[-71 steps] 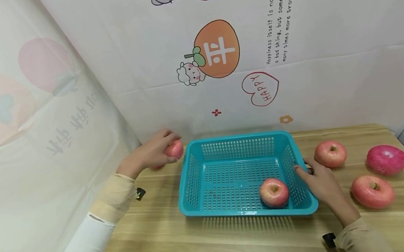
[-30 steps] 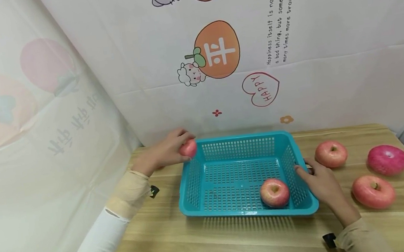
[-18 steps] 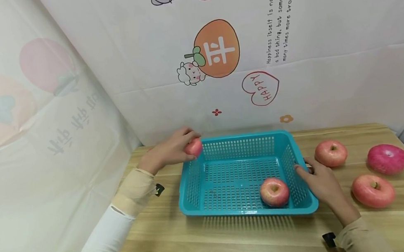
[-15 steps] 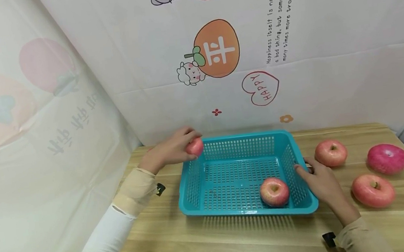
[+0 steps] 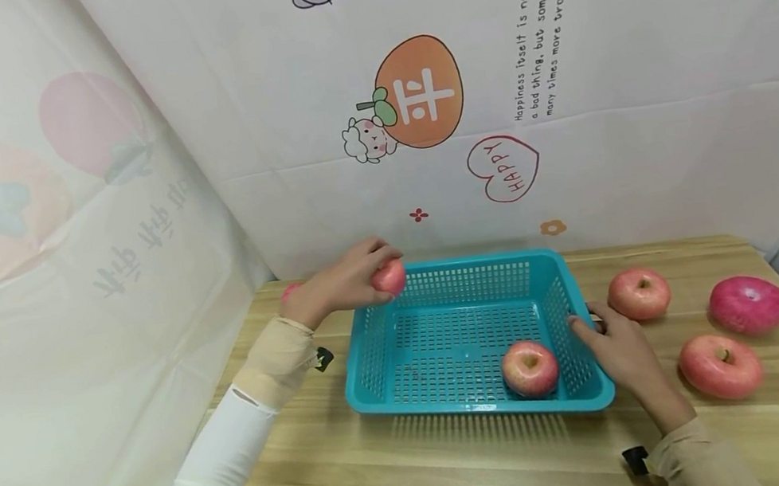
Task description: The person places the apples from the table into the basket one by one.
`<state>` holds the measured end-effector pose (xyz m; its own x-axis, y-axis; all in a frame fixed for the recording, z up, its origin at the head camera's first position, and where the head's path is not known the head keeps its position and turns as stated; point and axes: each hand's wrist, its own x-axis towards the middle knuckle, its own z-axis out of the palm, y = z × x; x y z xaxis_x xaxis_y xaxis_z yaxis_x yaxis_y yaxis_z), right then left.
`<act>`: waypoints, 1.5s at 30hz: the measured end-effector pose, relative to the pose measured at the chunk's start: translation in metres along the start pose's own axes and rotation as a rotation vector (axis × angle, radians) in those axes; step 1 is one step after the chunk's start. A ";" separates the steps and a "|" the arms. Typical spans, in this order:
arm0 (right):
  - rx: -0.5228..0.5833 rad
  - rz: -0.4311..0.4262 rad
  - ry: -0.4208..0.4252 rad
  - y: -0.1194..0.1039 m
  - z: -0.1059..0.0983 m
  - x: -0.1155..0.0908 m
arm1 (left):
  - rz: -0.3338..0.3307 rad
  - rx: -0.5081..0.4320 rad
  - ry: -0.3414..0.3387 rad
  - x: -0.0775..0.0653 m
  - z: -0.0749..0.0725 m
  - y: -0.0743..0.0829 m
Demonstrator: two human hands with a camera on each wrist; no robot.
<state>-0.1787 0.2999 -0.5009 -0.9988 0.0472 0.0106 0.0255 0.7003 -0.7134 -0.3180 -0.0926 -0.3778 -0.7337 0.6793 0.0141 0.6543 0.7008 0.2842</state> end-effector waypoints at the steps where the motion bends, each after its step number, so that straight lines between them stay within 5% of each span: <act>1: -0.001 -0.002 0.005 0.000 0.000 0.000 | 0.001 -0.001 0.001 0.001 0.000 0.001; 45: -0.031 0.004 0.017 0.001 0.002 0.000 | 0.043 -0.035 -0.009 0.032 0.020 0.028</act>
<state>-0.1786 0.2992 -0.5026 -0.9979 0.0619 0.0195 0.0313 0.7221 -0.6911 -0.3196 -0.0466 -0.3887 -0.7037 0.7103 0.0188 0.6779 0.6632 0.3171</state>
